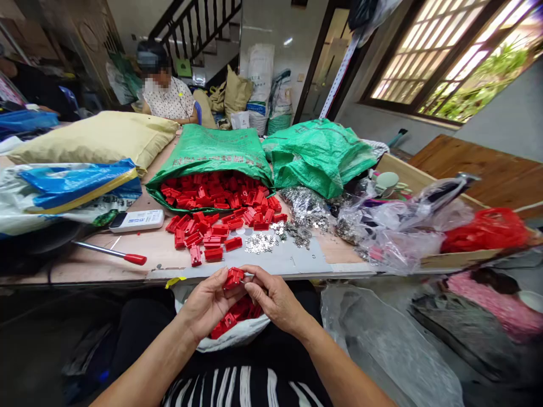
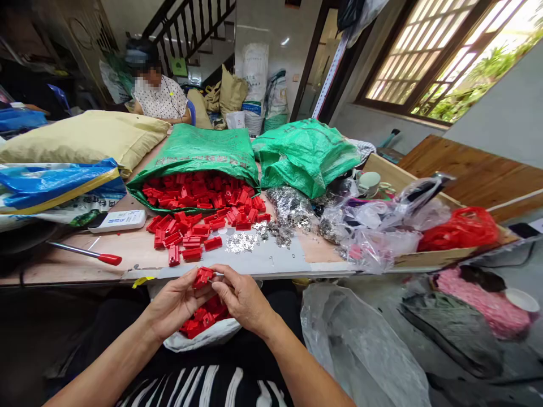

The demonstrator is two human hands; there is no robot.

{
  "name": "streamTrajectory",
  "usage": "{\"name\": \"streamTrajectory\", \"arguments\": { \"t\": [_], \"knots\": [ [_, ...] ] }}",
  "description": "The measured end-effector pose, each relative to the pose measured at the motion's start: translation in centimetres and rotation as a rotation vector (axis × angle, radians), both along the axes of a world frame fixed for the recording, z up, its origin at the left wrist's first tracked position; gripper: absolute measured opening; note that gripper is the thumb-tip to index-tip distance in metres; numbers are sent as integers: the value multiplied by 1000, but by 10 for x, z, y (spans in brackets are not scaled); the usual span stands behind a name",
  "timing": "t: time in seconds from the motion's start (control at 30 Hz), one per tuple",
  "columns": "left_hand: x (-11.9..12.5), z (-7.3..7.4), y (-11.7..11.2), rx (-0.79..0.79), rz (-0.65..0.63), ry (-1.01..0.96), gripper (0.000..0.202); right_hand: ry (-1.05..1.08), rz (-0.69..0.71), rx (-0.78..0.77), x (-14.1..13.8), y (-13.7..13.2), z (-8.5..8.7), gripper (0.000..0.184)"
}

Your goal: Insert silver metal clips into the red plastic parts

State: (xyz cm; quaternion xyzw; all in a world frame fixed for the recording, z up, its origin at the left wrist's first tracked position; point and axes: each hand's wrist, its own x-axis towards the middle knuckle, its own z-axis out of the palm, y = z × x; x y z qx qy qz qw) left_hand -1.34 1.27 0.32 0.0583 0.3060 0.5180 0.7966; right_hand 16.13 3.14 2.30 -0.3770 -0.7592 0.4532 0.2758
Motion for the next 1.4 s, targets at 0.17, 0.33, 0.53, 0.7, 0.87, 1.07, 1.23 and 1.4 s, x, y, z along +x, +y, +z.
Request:
{"name": "streamTrajectory", "arguments": {
  "t": [0.17, 0.33, 0.53, 0.7, 0.87, 1.07, 1.23, 1.4],
  "knots": [
    [3, 1, -3, -48, 19, -38, 19, -19, 13, 36, 3, -1, 3, 30],
    [5, 0, -6, -47, 23, -48, 20, -32, -8, 86, 2, 1, -2, 27],
    [6, -3, -7, -69, 42, -65, 22, -22, -41, 88, 0, 4, -4, 25],
    [2, -2, -5, -82, 57, -69, 23, -97, 4, 109, -2, 1, -2, 30],
    [4, -4, -8, -77, 72, -107, 25, -36, -69, 159, -6, 5, -6, 23],
    [2, -4, -7, -123, 107, -115, 25, -100, 32, 109, -6, 6, -2, 31],
    [0, -5, -7, -104, 130, -128, 23, -122, -26, 160, -10, 3, -5, 30],
    [2, -9, -10, -104, 102, -109, 23, 17, -67, 77, -14, 8, -14, 29]
  ]
}}
